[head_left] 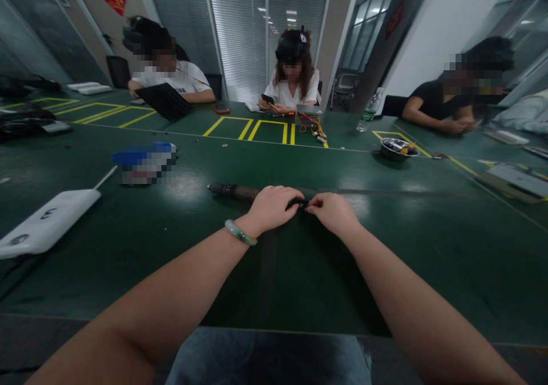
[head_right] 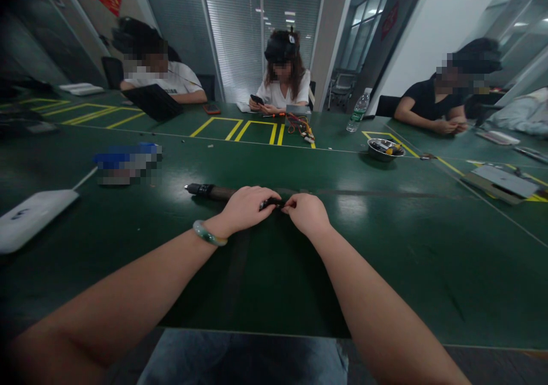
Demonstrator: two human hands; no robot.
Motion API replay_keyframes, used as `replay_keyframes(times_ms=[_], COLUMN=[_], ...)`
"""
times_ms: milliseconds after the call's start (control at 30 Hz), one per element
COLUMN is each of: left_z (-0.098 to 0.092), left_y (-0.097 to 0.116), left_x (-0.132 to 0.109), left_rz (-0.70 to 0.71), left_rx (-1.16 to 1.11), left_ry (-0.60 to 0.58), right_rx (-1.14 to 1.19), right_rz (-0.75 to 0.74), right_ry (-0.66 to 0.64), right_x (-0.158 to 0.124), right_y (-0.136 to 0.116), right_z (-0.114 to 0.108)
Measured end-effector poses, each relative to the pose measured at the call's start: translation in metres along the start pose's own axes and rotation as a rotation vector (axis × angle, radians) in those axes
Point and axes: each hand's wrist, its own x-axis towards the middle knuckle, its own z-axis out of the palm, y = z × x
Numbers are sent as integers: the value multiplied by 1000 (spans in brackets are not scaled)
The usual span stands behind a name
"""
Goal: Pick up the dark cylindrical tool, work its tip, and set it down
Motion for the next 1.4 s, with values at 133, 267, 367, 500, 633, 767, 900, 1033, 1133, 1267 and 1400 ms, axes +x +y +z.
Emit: replay_keyframes(times_ms=[133, 267, 367, 500, 633, 767, 900, 1033, 1133, 1267, 1400], left_z=[0, -1, -2, -2, 0, 0, 1, 1, 2, 1, 0], left_y=[0, 0, 0, 0, 0, -1, -2, -3, -3, -1, -1], left_x=[1, 1, 0, 0, 0, 0, 0, 0, 1, 1, 1], left_rz=[-5, -3, 4, 0, 3, 3, 10, 16, 10, -4, -8], left_rx=[-6, -4, -3, -3, -2, 4, 2, 9, 8, 2, -1], left_ry=[-9, -12, -5, -6, -1, 0, -3, -17, -12, -4, 2], right_rx=[-34, -7, 8, -24, -99, -139, -142, -145, -153, -174, -144], right_rz=[-18, 2, 7, 16, 2, -19, -49, -74, -104, -139, -115], right_ry=[24, 18, 20, 18, 43, 109, 116, 109, 86, 51, 57], right_x=[-1, -1, -2, -3, -2, -2, -2, -3, -5, -7, -4], right_y=[-1, -2, -3, -4, -5, -6, -5, -7, -10, -10, -5], right_z=[2, 1, -1, 0, 4, 7, 7, 7, 6, 6, 8])
